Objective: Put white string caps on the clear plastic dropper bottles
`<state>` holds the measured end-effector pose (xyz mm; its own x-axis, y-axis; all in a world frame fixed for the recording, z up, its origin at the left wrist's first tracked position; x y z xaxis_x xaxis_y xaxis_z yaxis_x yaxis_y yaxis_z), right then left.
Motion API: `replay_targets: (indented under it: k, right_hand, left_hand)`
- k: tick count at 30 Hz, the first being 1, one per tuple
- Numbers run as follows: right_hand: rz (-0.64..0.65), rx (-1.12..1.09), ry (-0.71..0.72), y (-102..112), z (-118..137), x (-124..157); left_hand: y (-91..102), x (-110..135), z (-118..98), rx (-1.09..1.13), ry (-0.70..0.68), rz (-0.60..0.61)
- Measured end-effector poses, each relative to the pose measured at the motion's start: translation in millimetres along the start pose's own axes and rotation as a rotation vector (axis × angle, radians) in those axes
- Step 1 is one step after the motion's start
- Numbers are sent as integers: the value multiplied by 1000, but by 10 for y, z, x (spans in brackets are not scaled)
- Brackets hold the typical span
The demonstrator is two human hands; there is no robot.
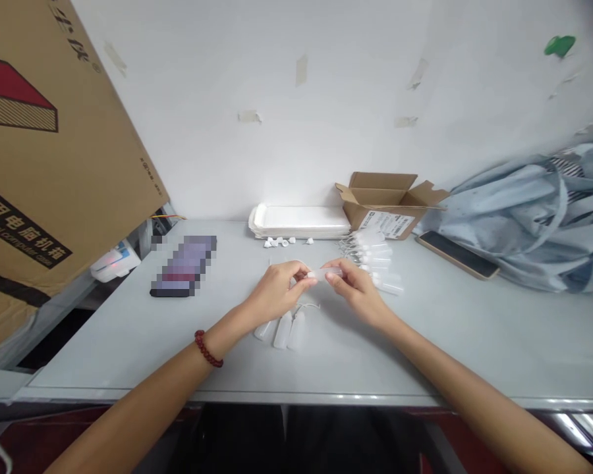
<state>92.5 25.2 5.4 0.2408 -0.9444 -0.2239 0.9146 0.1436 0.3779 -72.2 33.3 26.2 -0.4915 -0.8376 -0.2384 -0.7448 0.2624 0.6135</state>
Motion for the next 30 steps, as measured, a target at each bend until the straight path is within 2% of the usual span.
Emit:
replay_targets:
  k: [4, 8, 10, 13, 16, 22, 25, 30]
  right_hand:
    - [-184, 55, -1, 246, -31, -50]
    - [-339, 256, 12, 604, -76, -114]
    - [-379, 406, 1, 765, -104, -144]
    - [-384, 606, -50, 949, -169, -182]
    - [-351, 656, -98, 1070, -259, -201]
    - [-317, 651, -126, 1161, -399, -207]
    - [-325, 709, -91, 1168, -442, -222]
    - [-420, 864, 9, 1182, -503, -229]
  left_hand:
    - [210, -83, 244, -94, 51, -92]
    - [500, -166, 652, -425, 42, -227]
    - [567, -201, 834, -506, 24, -219]
    - [553, -244, 994, -491, -14, -129]
    - [492, -265, 1033, -460, -48, -82]
    - [431, -262, 1055, -497, -61, -85]
    - [431, -254, 1047, -502, -48, -84]
    - [441, -236, 999, -509, 7, -95]
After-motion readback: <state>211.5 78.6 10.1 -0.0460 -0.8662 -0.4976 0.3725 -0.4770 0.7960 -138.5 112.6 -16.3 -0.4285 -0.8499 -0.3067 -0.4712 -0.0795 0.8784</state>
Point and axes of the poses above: each hand's wrist, its own x-axis away from the middle knuckle, its own y-axis out of the back of the hand, z = x × y, the point moved 4 cm from there along -x, towards the middle knuckle, and after that the axes turned 3 degrees about z, right-handed, at the moved point
